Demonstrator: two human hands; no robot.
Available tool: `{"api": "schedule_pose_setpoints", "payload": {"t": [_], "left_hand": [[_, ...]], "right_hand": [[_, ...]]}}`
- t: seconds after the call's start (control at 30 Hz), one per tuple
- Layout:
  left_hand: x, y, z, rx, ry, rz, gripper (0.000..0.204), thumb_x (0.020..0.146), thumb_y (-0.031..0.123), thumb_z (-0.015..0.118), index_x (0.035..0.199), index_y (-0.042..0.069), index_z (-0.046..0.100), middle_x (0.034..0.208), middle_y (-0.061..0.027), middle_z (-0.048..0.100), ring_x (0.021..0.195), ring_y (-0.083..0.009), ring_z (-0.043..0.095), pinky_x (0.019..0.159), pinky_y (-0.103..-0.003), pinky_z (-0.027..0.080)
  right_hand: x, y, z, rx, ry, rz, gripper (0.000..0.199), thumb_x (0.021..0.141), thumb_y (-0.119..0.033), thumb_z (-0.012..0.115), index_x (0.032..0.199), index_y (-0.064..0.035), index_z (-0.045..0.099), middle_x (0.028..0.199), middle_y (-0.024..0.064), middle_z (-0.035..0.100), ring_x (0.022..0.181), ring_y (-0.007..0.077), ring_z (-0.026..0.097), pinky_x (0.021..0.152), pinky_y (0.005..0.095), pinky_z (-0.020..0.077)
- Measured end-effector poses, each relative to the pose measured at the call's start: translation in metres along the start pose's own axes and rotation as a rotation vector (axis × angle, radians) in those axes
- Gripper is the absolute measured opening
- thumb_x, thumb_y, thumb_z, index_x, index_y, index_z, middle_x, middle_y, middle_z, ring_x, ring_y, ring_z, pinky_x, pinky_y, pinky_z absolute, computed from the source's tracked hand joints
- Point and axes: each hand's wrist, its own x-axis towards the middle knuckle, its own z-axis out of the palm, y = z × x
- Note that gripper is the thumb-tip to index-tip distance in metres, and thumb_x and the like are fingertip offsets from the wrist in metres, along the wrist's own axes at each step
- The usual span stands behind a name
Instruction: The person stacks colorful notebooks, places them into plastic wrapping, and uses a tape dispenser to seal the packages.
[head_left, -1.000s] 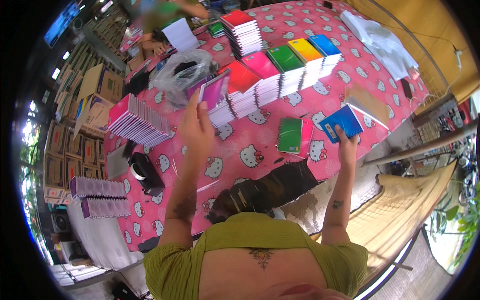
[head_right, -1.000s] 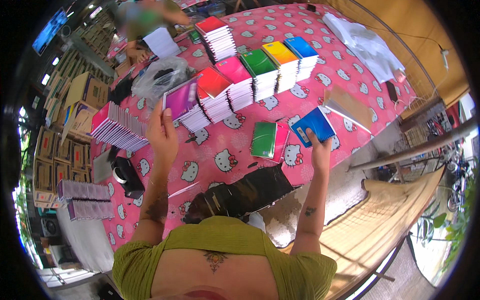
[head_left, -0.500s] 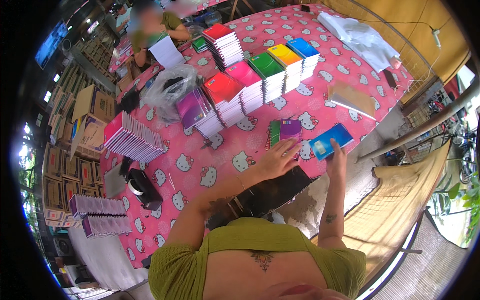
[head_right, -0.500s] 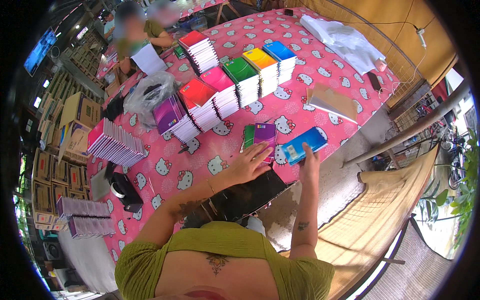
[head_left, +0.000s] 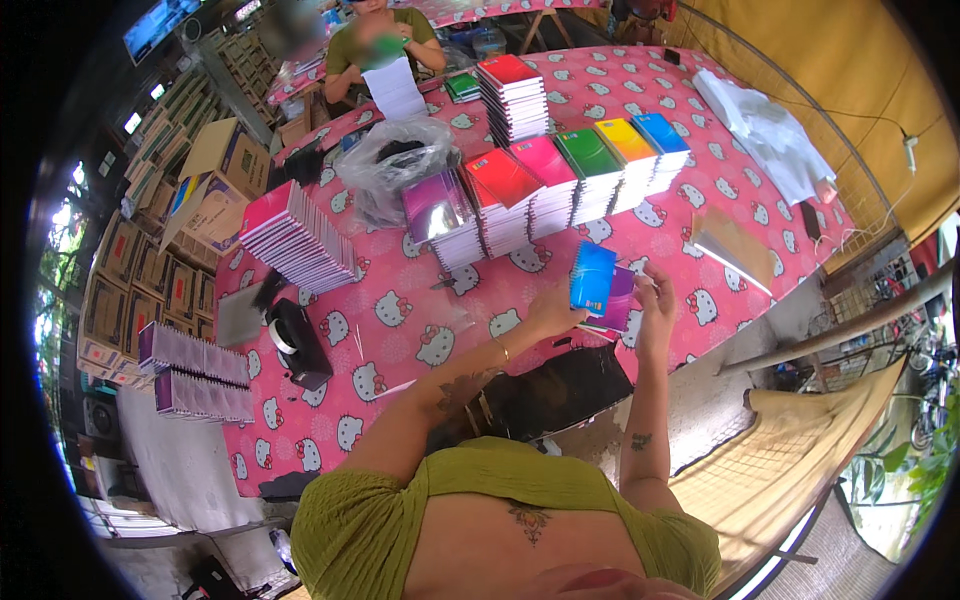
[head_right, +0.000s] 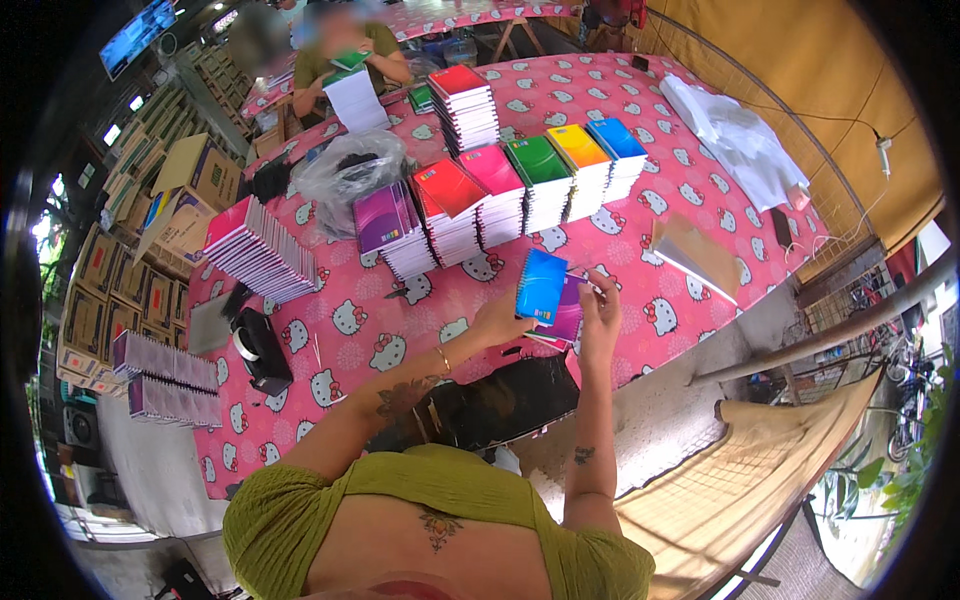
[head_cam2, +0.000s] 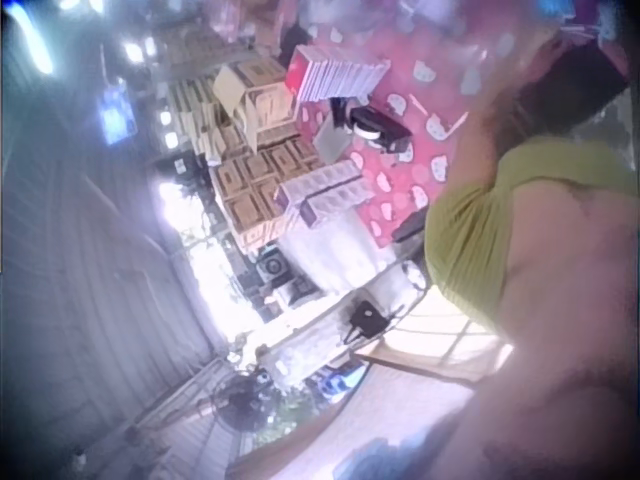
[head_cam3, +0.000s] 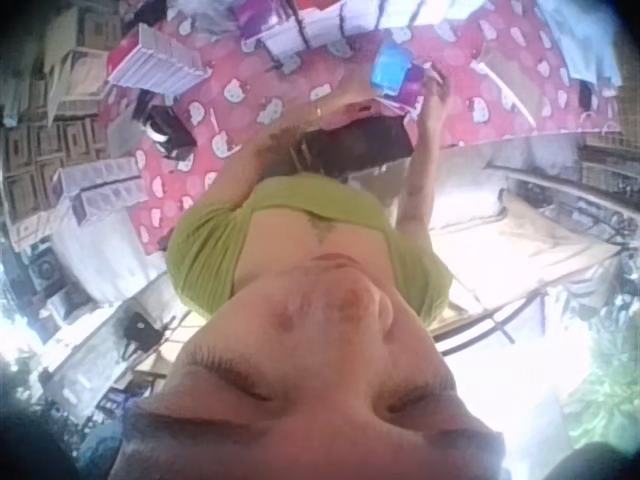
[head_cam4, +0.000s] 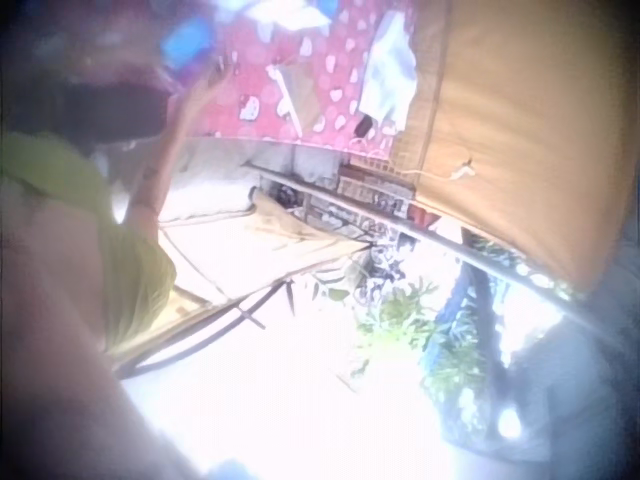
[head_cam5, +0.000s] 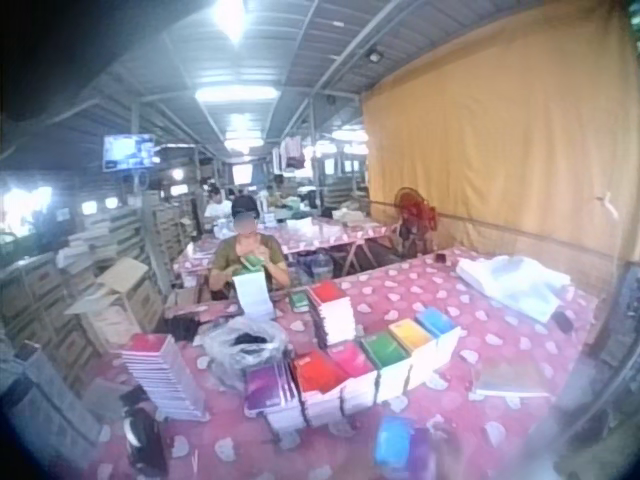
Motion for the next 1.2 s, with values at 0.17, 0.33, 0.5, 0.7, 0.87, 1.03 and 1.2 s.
{"api": "schedule_pose_setpoints", "payload": {"t": [0.17, 0.33, 0.5, 0.7, 0.87, 1.03, 1.2], "left_hand": [[0.004, 0.011, -0.002, 0.368, -0.011, -0.003, 0.094, 0.074, 0.036, 0.075, 0.146, -0.004, 0.03, 0.13, -0.0294, 0.048, 0.12, -0.0415, 0.052, 0.098, -0.049, 0.044], [-0.009, 0.006, -0.03, 0.117, 0.278, 0.381, 0.084, 0.079, 0.028, 0.072, 0.149, 0.003, 0.032, 0.139, -0.0249, 0.045, 0.125, -0.0442, 0.046, 0.104, -0.048, 0.04], [-0.05, 0.008, -0.149, 0.578, 0.839, 0.208, 0.058, 0.083, 0.019, 0.071, 0.137, 0.005, 0.051, 0.14, -0.0225, 0.049, 0.132, -0.0397, 0.044, 0.109, -0.051, 0.035], [-0.079, -0.04, -0.218, 0.388, 0.606, 0.134, 0.043, 0.089, 0.011, 0.064, 0.131, 0.011, 0.06, 0.131, -0.0155, 0.06, 0.124, -0.0366, 0.053, 0.107, -0.054, 0.036], [-0.074, 0.024, -0.189, 0.563, 0.884, 0.287, 0.042, 0.087, 0.009, 0.063, 0.129, 0.01, 0.061, 0.133, -0.0165, 0.059, 0.125, -0.0387, 0.054, 0.106, -0.061, 0.037], [-0.058, -0.063, -0.197, 0.897, 0.715, 0.154, 0.047, 0.085, 0.007, 0.062, 0.133, 0.01, 0.059, 0.134, -0.0157, 0.059, 0.124, -0.0372, 0.056, 0.108, -0.06, 0.036], [-0.041, 0.014, -0.153, 0.465, 0.971, 0.514, 0.046, 0.086, 0.002, 0.059, 0.131, 0.006, 0.059, 0.131, -0.0122, 0.063, 0.125, -0.0319, 0.057, 0.111, -0.054, 0.035]], "right_hand": [[0.039, -0.021, 0.075, -0.414, -0.202, -0.448, 0.044, 0.084, -0.004, 0.067, 0.127, -0.0036, 0.059, 0.126, 0.016, 0.059, 0.115, 0.0318, 0.058, 0.1, 0.0401, 0.0459], [0.081, -0.014, 0.161, -0.825, -0.209, -0.964, 0.045, 0.08, -0.005, 0.066, 0.124, -0.0105, 0.062, 0.128, 0.0132, 0.06, 0.126, 0.032, 0.053, 0.103, 0.0466, 0.0433], [0.105, -0.008, 0.152, -0.844, -0.362, -1.094, 0.033, 0.083, -0.004, 0.061, 0.115, -0.012, 0.065, 0.112, 0.0072, 0.066, 0.11, 0.0271, 0.061, 0.097, 0.0459, 0.046], [0.015, -0.065, 0.084, -0.607, 0.062, -0.937, 0.027, 0.086, 0.001, 0.063, 0.11, -0.0081, 0.069, 0.092, 0.0097, 0.067, 0.079, 0.0287, 0.065, 0.07, 0.0383, 0.0528], [-0.025, -0.016, -0.005, -0.846, 0.024, -0.859, 0.024, 0.088, -0.002, 0.063, 0.109, -0.0082, 0.07, 0.095, 0.0089, 0.069, 0.085, 0.0272, 0.066, 0.074, 0.0397, 0.0524], [-0.035, 0.041, -0.006, -0.817, -0.123, -0.676, 0.022, 0.089, -0.014, 0.066, 0.11, -0.0081, 0.07, 0.104, 0.0114, 0.068, 0.097, 0.0302, 0.064, 0.085, 0.0449, 0.0491], [0.01, 0.09, -0.062, -0.101, 0.161, 0.387, 0.048, 0.094, -0.042, 0.063, 0.125, -0.0049, 0.061, 0.123, 0.015, 0.062, 0.116, 0.0322, 0.057, 0.093, 0.0503, 0.047]]}}
